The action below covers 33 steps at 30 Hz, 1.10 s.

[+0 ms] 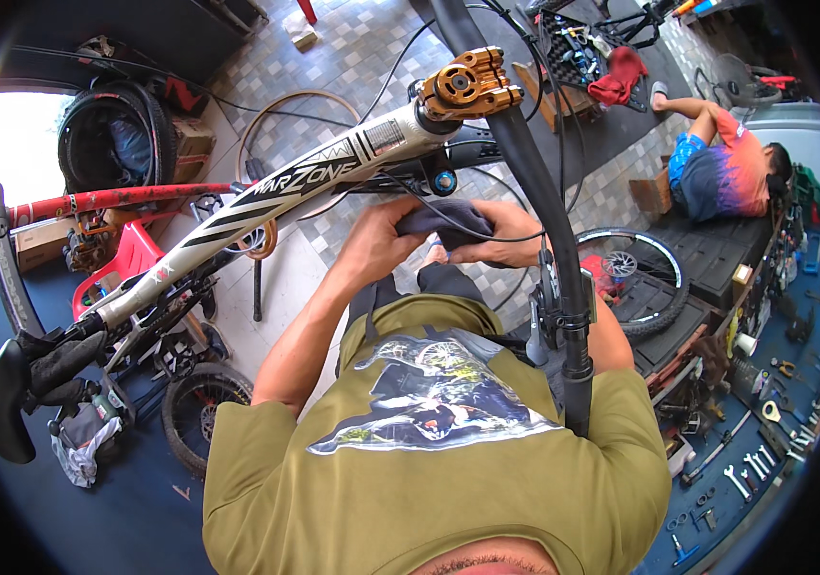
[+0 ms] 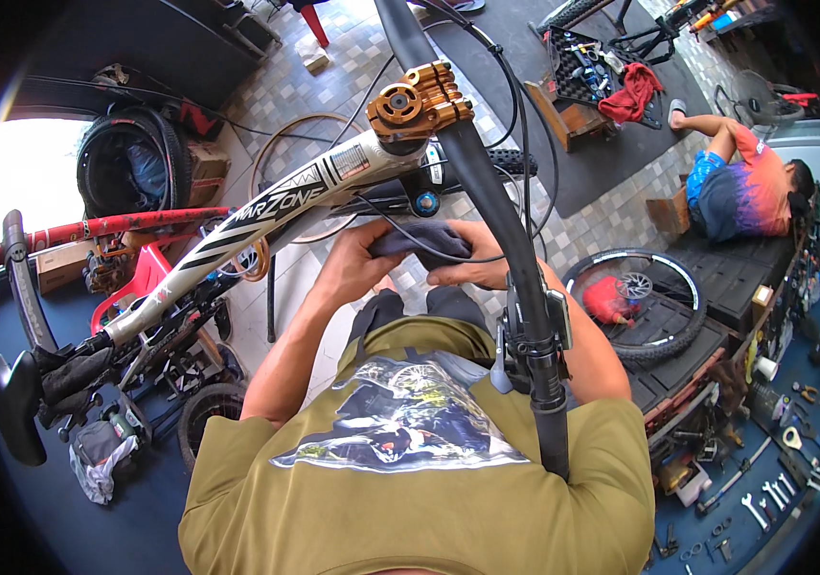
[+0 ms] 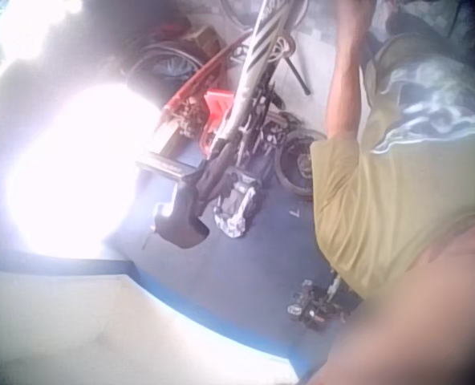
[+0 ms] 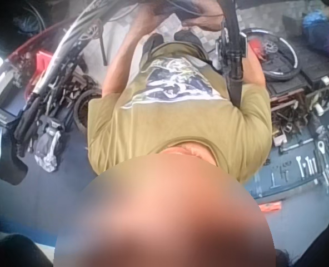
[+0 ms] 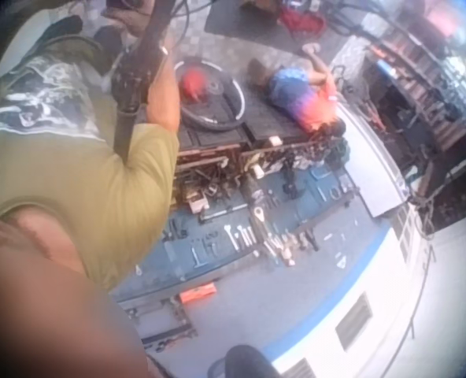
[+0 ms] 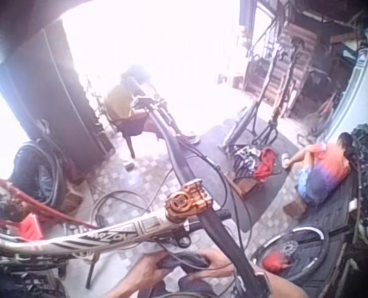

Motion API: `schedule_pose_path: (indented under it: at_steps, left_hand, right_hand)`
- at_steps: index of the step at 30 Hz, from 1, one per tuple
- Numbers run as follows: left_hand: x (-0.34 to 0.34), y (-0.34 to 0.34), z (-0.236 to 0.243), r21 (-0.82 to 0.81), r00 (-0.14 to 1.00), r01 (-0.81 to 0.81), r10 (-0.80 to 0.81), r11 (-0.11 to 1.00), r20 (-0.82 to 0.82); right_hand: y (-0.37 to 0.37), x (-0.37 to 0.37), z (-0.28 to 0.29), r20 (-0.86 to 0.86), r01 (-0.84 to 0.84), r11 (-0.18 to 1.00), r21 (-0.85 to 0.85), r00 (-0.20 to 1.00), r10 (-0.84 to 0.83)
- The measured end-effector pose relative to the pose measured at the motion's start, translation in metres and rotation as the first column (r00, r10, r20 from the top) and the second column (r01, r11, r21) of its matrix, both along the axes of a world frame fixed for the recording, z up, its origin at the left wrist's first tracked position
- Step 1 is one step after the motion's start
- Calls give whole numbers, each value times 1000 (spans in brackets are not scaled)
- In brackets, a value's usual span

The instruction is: The person works on a bicycle in a workshop, tightening the rear wheel axle with a wrench, spinning the wheel, and wiping the frame and handlebars with a cloth. They also handle the seat and handlebars while another person sits nearby.

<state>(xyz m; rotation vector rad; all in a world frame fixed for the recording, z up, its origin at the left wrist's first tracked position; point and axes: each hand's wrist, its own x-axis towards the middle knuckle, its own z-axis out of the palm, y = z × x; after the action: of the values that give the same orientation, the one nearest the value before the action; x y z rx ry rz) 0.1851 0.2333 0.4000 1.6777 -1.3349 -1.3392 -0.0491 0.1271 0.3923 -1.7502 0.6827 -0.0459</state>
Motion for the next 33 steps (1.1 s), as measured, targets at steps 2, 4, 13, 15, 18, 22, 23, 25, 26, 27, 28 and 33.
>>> schedule_pose_path:
  at_steps: [2,4,13,15,18,22,23,25,26,27,28,33]
  left_hand:
    - [-2,-3,0,-96,996,14,-6,995,85]
    - [-5,-3,3,-187,980,16,21,982,196]
    - [-23,-23,-43,-315,928,-223,299,922,221]
    - [-27,-29,-53,-352,908,-233,332,907,256]
    - [-30,-27,-69,-423,855,-301,439,855,278]
    - [-31,-26,-73,-392,836,-410,511,824,198]
    - [-32,-26,-72,-358,836,-433,517,828,184]
    - [-33,-24,-77,-412,836,-424,524,807,165]
    - [-34,-22,-81,-439,836,-419,526,795,155]
    - [-33,-21,-89,-473,832,-404,529,783,166]
    - [-33,-18,-96,-506,828,-387,532,771,178]
    - [-34,-13,-100,-579,842,-325,508,748,184]
  right_hand:
    - [5,-6,-18,-35,-82,984,-160,996,77]
    - [7,-2,-21,-37,106,994,20,994,-105]
    - [-26,1,-28,170,284,833,-475,958,-230]
    - [-34,1,-50,115,324,846,-424,946,-305]
    - [-35,13,-60,213,379,820,-429,925,-316]
    - [-20,26,-44,260,417,738,-531,909,-326]
    - [-20,26,-54,293,424,701,-573,905,-308]
    - [-19,27,-58,342,424,656,-624,903,-258]
    - [-19,25,-59,358,416,649,-637,905,-229]
    - [-20,24,-59,373,405,642,-651,907,-193]
    - [-20,23,-57,396,401,654,-642,903,-166]
    - [-15,7,-69,306,320,576,-752,944,-123]
